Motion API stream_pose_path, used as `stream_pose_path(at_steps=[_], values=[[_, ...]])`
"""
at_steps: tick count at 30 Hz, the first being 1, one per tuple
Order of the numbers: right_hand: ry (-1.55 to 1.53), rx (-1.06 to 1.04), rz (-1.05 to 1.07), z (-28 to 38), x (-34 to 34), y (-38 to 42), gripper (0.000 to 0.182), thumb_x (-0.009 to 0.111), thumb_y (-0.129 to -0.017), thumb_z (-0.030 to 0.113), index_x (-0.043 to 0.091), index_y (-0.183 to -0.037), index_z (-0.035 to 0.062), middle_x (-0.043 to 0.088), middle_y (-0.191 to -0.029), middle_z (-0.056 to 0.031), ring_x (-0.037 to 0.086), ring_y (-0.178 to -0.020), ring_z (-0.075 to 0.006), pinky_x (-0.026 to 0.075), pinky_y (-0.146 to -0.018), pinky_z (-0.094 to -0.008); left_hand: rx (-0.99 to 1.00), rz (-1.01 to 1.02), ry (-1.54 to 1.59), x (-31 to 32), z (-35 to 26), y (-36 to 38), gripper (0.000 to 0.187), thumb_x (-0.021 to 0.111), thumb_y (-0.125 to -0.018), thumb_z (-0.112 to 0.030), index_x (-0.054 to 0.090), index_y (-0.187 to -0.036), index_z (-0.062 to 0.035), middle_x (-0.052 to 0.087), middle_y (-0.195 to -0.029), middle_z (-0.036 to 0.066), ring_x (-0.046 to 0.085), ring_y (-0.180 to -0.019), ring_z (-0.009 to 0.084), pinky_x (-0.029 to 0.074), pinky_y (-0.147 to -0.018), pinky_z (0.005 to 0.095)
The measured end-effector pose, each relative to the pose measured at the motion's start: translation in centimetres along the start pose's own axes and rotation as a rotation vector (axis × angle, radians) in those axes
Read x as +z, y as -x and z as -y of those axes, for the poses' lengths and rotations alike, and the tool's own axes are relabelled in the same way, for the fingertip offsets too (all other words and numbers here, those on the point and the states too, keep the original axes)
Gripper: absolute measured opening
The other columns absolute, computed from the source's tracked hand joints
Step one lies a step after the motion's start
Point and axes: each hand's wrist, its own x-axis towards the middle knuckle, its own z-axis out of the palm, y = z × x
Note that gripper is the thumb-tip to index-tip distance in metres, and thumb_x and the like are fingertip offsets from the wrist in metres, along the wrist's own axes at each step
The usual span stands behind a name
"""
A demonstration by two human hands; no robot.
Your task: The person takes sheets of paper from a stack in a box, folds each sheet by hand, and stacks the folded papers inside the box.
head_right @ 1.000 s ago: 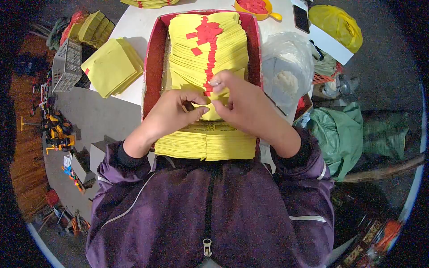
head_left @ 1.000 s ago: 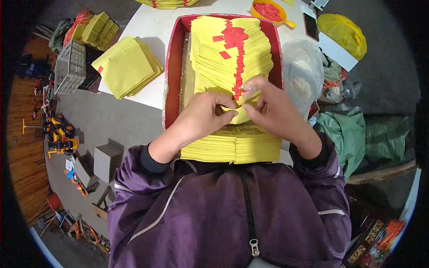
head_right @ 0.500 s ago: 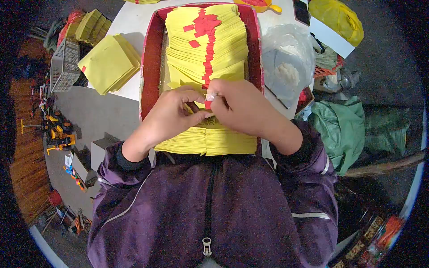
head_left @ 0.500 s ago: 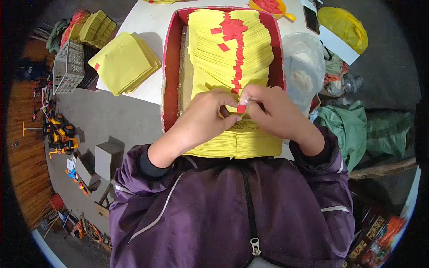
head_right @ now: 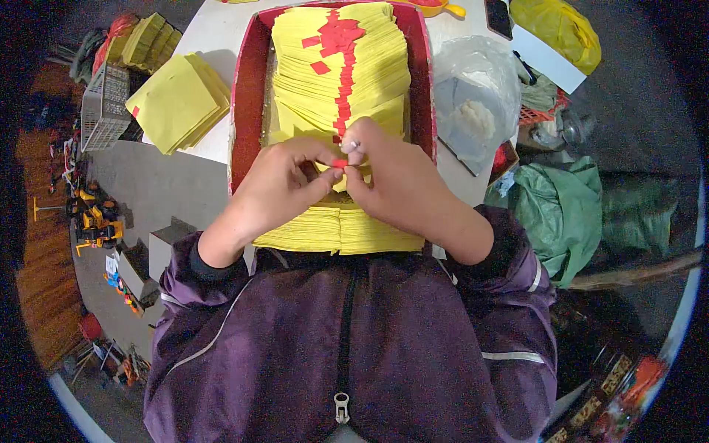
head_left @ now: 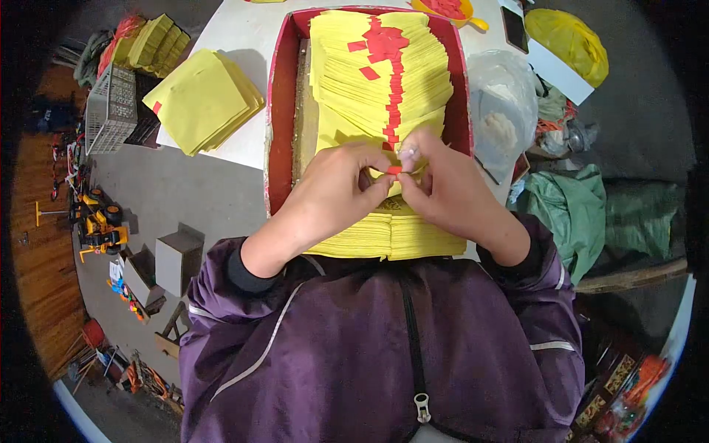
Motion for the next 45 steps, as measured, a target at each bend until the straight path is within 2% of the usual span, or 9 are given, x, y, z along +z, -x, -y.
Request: stream_pose_path(at_steps=[6,10,16,20,25,31,35,41,45], values=[[-0.097,0.048,-0.074,-0.3,0.6,0.2,0.032,0.068,-0.086,0.008,0.052,-0.114,0.0082,0.070,-0.093,-0.0094,0.071,-0.074,-0.0331,0.052,-0.063,-0.0424,-0.072,-0.045,0.129,-0.3,-1.7,0.7,0.012,0.068,-0.088,0.004,0.067,-0.099,-0.0004,0.067,-0.081,0.007,0.053,-0.060,0.0153,0.045,-0.058,0.0286],[-0.107,0.005,-0.123,-0.4,1.2,0.5,0.030,0.070,-0.086,0.000,0.054,-0.110,0.0100,0.062,-0.087,-0.0007,0.053,-0.059,-0.0117,0.041,-0.056,-0.0270,0.160,-0.058,-0.077,0.1,-0.8,0.7,0.017,0.069,-0.087,0.005,0.063,-0.101,-0.0020,0.066,-0.083,0.007,0.055,-0.061,0.0173,0.046,-0.059,0.0302],[-0.116,0.045,-0.088,-0.1,1.0,1.3,0.030,0.070,-0.085,-0.001,0.056,-0.109,0.0097,0.062,-0.090,-0.0018,0.056,-0.065,-0.0140,0.043,-0.059,-0.0276,0.196,-0.058,-0.088,0.2,-0.8,0.9,0.019,0.070,-0.086,0.005,0.065,-0.102,-0.0020,0.065,-0.087,0.007,0.057,-0.066,0.0191,0.047,-0.061,0.0311],[0.067,-0.293,-0.170,-0.5,1.5,2.1,0.024,0.070,-0.082,0.000,0.061,-0.103,0.0087,0.063,-0.091,-0.0037,0.058,-0.072,-0.0190,0.046,-0.064,-0.0305,0.172,-0.076,-0.200,0.0,-0.3,0.6,0.019,0.072,-0.086,0.004,0.066,-0.103,-0.0017,0.064,-0.088,0.008,0.058,-0.070,0.0196,0.048,-0.063,0.0314],[0.201,-0.398,-0.040,-0.2,1.5,3.2,0.018,0.070,-0.081,0.001,0.066,-0.097,0.0079,0.062,-0.091,-0.0055,0.059,-0.077,-0.0239,0.047,-0.069,-0.0338,0.137,-0.169,-0.186,-0.1,-0.4,0.7,0.017,0.073,-0.086,0.003,0.068,-0.101,-0.0013,0.064,-0.088,0.008,0.057,-0.070,0.0209,0.048,-0.064,0.0326],[0.106,-0.209,-0.039,0.1,1.1,2.0,0.014,0.070,-0.081,0.002,0.067,-0.094,0.0072,0.062,-0.088,-0.0059,0.058,-0.075,-0.0257,0.047,-0.068,-0.0351,0.112,-0.201,-0.239,-1.0,-1.5,1.2,0.013,0.073,-0.086,0.003,0.070,-0.098,0.0007,0.068,-0.091,0.011,0.059,-0.069,0.0224,0.050,-0.066,0.0332],[0.096,-0.178,-0.063,-0.6,1.4,1.5,0.016,0.071,-0.083,0.002,0.065,-0.097,0.0076,0.062,-0.092,-0.0059,0.058,-0.075,-0.0254,0.047,-0.067,-0.0340,0.118,0.032,-0.214,-1.6,-2.2,2.4,0.012,0.073,-0.086,0.002,0.072,-0.098,0.0035,0.072,-0.092,0.013,0.062,-0.069,0.0221,0.050,-0.065,0.0339],[0.106,-0.160,-0.083,-0.3,1.1,2.1,0.021,0.071,-0.085,0.004,0.062,-0.103,0.0072,0.063,-0.098,-0.0061,0.058,-0.080,-0.0260,0.047,-0.073,-0.0346,0.244,-0.030,-0.348,-0.6,-0.7,2.0,0.011,0.072,-0.088,0.001,0.073,-0.098,0.0051,0.073,-0.084,0.015,0.064,-0.064,0.0217,0.049,-0.061,0.0347],[0.184,-0.300,-0.087,-0.5,0.6,2.5,0.028,0.072,-0.085,0.005,0.059,-0.110,0.0080,0.064,-0.102,-0.0055,0.057,-0.089,-0.0260,0.046,-0.083,-0.0373,0.099,-0.055,-0.285,-1.1,-2.0,1.7,0.011,0.070,-0.090,-0.002,0.074,-0.099,0.0046,0.070,-0.075,0.014,0.060,-0.057,0.0221,0.047,-0.056,0.0361]])
